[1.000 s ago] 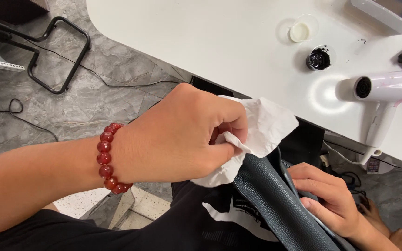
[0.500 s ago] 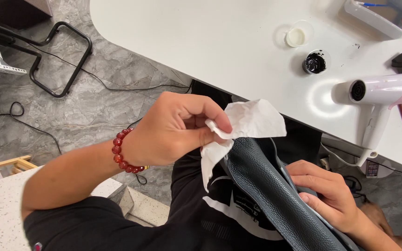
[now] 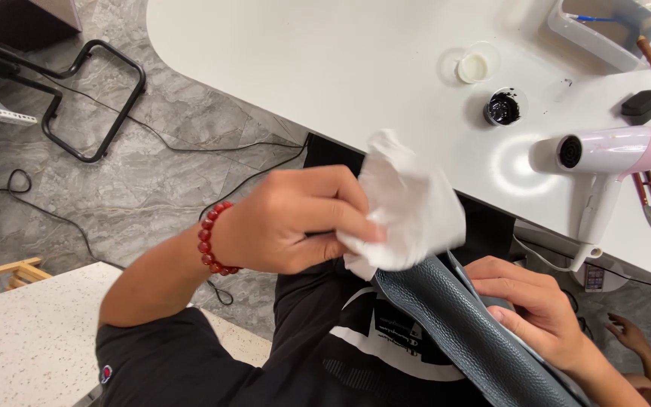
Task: The recorder is repairing or restoring a leather bag by applying dye or edge paint to the seams and cleaning the leather surface with a cloth.
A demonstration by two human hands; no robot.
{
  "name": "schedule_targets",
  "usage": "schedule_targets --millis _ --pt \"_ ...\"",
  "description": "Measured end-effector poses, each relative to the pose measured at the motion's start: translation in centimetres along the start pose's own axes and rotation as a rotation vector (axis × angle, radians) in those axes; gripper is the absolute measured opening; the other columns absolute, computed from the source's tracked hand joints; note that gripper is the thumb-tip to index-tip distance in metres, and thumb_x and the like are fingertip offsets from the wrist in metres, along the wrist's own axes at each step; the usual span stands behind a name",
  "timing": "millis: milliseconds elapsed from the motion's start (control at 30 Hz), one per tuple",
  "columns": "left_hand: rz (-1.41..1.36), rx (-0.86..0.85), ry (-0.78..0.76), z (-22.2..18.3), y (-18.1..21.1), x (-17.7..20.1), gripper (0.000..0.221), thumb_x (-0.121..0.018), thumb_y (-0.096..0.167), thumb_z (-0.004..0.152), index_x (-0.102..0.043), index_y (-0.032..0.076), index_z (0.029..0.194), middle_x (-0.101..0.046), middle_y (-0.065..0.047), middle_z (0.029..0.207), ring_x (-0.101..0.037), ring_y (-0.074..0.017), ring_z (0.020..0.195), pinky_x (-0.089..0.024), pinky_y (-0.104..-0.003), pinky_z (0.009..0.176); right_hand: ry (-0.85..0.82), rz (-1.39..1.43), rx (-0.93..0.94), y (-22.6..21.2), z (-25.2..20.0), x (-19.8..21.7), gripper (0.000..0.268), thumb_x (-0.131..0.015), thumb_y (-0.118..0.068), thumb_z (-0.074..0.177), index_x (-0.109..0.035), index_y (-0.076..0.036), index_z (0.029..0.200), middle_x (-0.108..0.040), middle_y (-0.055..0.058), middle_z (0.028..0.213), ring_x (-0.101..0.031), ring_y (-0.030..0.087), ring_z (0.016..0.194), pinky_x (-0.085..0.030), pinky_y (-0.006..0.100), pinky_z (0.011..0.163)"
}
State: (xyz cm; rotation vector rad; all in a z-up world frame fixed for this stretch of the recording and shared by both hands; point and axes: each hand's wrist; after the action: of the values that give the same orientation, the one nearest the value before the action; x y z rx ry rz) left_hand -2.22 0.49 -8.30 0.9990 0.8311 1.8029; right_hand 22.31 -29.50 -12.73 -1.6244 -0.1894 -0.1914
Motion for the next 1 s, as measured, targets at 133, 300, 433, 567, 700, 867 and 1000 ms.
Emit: schedule_targets --millis 133,300,433,567,700,867,1000 --pt "-0.093 -0.137 0.030 -0.6 -1.0 -1.5 0.016 -0.080 0.002 0.097 -0.074 0.005 0.111 -0.065 -0.005 0.105 -0.065 -0.0142 0.089 -0.054 -0.024 0.069 0.016 -0.068 -0.021 -1.3 -0.1 1.9 0.035 -0.063 -0.018 0.093 -0.071 0.005 0.118 -0.073 0.020 0.115 -0.073 0.030 0.101 -0.061 0.036 0.083" --pt "-0.146 -0.295 0.088 -0.2 -2.0 -3.8 0.015 -0.078 0.001 0.097 -0.071 0.003 0.109 -0.061 -0.006 0.101 -0.060 -0.0181 0.085 -0.051 -0.029 0.068 -0.008 -0.003 0.031 -8.7 2.7 4.0 0.044 -0.061 -0.029 0.098 -0.067 0.005 0.126 -0.072 0.021 0.118 -0.073 0.031 0.107 -0.059 0.038 0.093" --pt "-0.104 -0.372 0.182 -0.2 -2.3 -5.5 0.013 -0.078 0.001 0.096 -0.069 0.005 0.105 -0.058 -0.005 0.098 -0.057 -0.0203 0.083 -0.050 -0.034 0.072 -0.151 -0.315 0.084 -12.1 5.4 3.1 0.055 -0.076 -0.039 0.087 -0.065 -0.002 0.127 -0.072 0.014 0.116 -0.069 0.023 0.104 -0.060 0.030 0.082" --pt "-0.193 -0.327 0.277 -1.6 -3.4 -7.0 0.010 -0.074 0.002 0.100 -0.067 0.006 0.105 -0.057 -0.006 0.099 -0.059 -0.0200 0.086 -0.051 -0.030 0.071 -0.233 -0.495 0.014 -13.2 7.2 1.5 0.055 -0.085 -0.044 0.081 -0.071 -0.010 0.121 -0.074 0.005 0.110 -0.067 0.019 0.095 -0.058 0.029 0.072" --pt "-0.528 -0.108 0.429 -2.5 -4.6 -7.3 0.008 -0.065 0.015 0.106 -0.063 0.007 0.106 -0.056 -0.008 0.102 -0.056 -0.0143 0.086 -0.048 -0.027 0.078 -0.194 -0.566 0.090 -13.6 8.1 0.7 0.059 -0.085 -0.044 0.077 -0.069 -0.011 0.124 -0.071 0.002 0.104 -0.069 0.018 0.091 -0.056 0.029 0.068" --pt "-0.681 -0.046 0.507 -3.2 -4.4 -5.6 0.018 -0.066 0.019 0.102 -0.067 0.003 0.108 -0.062 -0.008 0.103 -0.058 -0.0118 0.083 -0.047 -0.024 0.074 -0.161 -0.625 0.140 -13.1 8.7 0.5 0.061 -0.085 -0.042 0.076 -0.068 -0.009 0.125 -0.070 0.004 0.103 -0.069 0.020 0.093 -0.056 0.031 0.069" --pt "-0.473 0.005 0.328 -2.6 -2.8 -3.4 0.018 -0.078 0.001 0.094 -0.074 0.002 0.111 -0.067 -0.007 0.101 -0.063 -0.0099 0.082 -0.051 -0.022 0.070 -0.170 -0.616 0.136 -12.8 8.9 0.3 0.062 -0.086 -0.044 0.076 -0.069 -0.010 0.125 -0.070 0.004 0.102 -0.069 0.021 0.093 -0.056 0.031 0.068"
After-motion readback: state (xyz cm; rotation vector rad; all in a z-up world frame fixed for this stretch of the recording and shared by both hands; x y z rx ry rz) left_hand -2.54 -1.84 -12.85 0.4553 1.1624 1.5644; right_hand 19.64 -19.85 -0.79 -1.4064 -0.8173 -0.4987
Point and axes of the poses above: each hand's wrist, its own z-axis towards the middle knuckle, its own x-axis out of the back of the hand, y = z × x
